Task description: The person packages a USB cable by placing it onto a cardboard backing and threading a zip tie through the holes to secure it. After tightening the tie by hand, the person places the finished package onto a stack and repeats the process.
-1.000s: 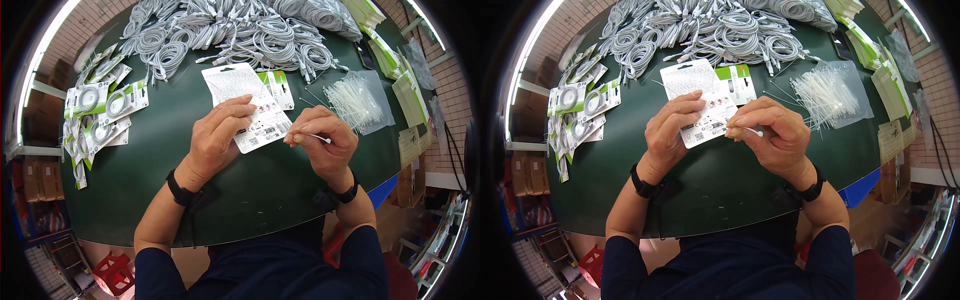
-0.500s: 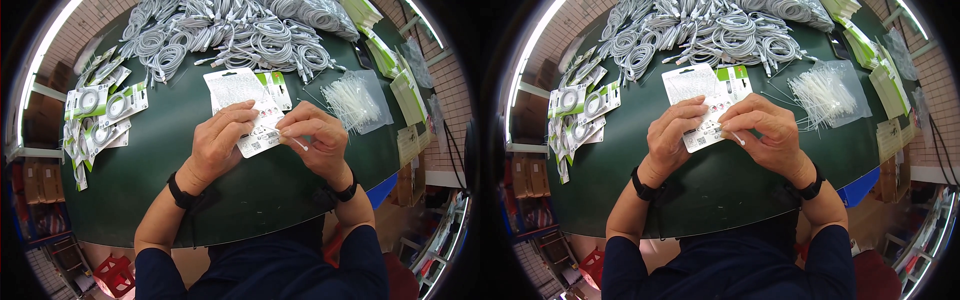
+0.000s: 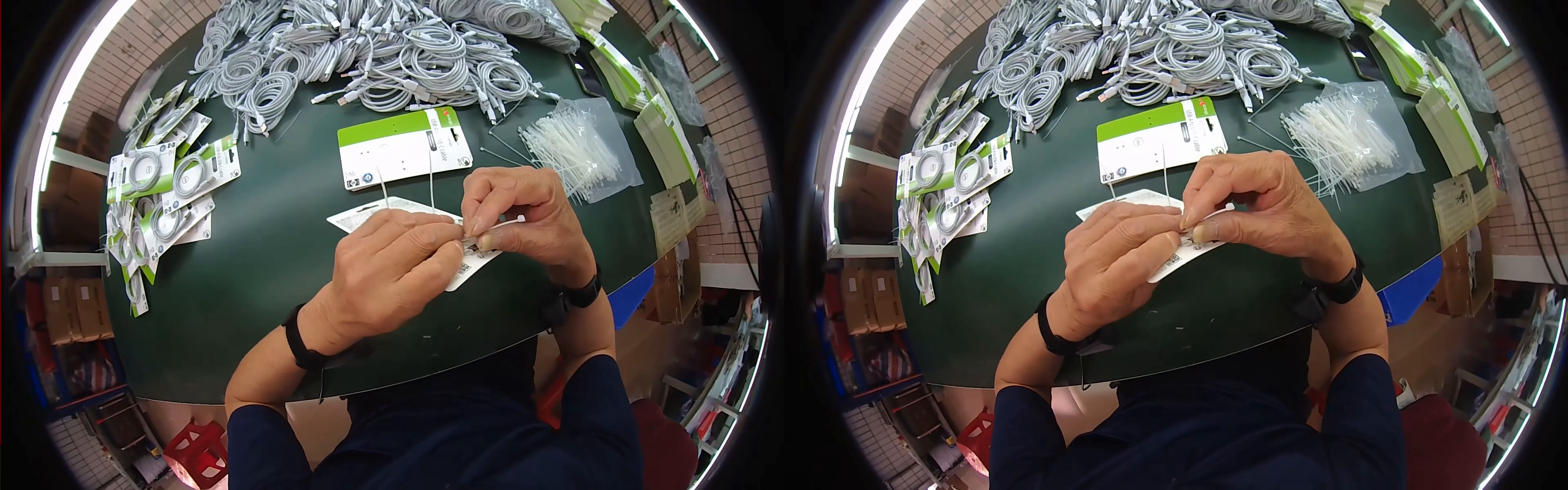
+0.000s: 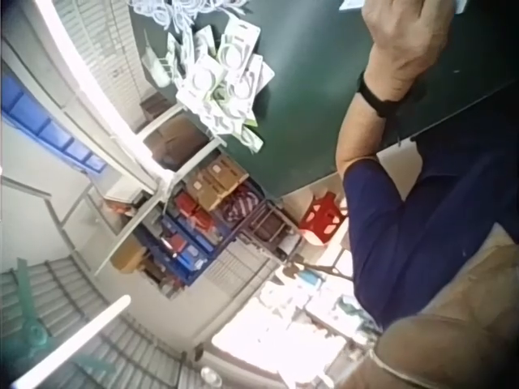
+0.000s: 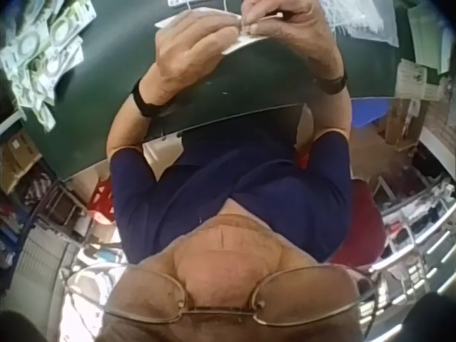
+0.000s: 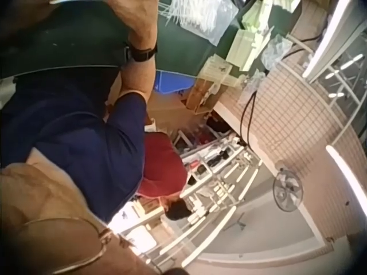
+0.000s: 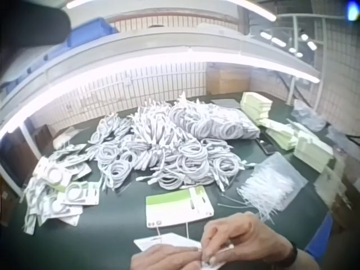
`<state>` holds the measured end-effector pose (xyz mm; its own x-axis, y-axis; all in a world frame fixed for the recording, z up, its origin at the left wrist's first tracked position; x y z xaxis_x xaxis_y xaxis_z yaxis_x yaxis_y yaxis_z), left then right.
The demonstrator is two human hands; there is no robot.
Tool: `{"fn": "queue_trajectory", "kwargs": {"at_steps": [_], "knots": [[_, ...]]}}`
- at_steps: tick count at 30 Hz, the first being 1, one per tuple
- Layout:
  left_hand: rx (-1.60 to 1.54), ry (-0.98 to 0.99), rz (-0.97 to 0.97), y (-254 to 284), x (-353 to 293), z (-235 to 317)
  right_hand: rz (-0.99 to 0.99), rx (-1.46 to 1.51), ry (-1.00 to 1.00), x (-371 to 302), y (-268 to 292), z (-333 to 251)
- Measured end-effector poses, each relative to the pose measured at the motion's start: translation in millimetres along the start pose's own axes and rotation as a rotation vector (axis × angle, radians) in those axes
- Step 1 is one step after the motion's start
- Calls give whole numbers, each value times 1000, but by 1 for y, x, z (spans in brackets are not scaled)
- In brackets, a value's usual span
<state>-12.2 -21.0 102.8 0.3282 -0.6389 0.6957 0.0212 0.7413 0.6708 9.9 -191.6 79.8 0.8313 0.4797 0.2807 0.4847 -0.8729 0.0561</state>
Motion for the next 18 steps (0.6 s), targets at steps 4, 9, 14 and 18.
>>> {"fn": "queue_trajectory", "kwargs": {"at_steps": [4,9,14,18], "knots": [[-220,119,41,-3,-1,-4,-64,91,41,-1,-1,0],[-475,558,172,1,-14,-33,485,0,201,-9,16,-2],[-946,828,394,-14,-27,-61,310,-881,533,-7,-12,-26],[-1038,866,411,-28,-34,-68,222,-1098,531,0,-39,-12]]}}
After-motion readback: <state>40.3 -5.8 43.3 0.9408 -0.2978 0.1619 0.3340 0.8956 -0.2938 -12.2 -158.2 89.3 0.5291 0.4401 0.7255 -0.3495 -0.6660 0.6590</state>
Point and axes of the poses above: each hand's wrist, its own x-axis towards the middle knuckle, its own y-axis out of the back of the hand, z = x × y, the point moved 6 cm from there along x, towards the middle knuckle, and after that the axes turned 4 degrees about -z, right-handed, at the moved point
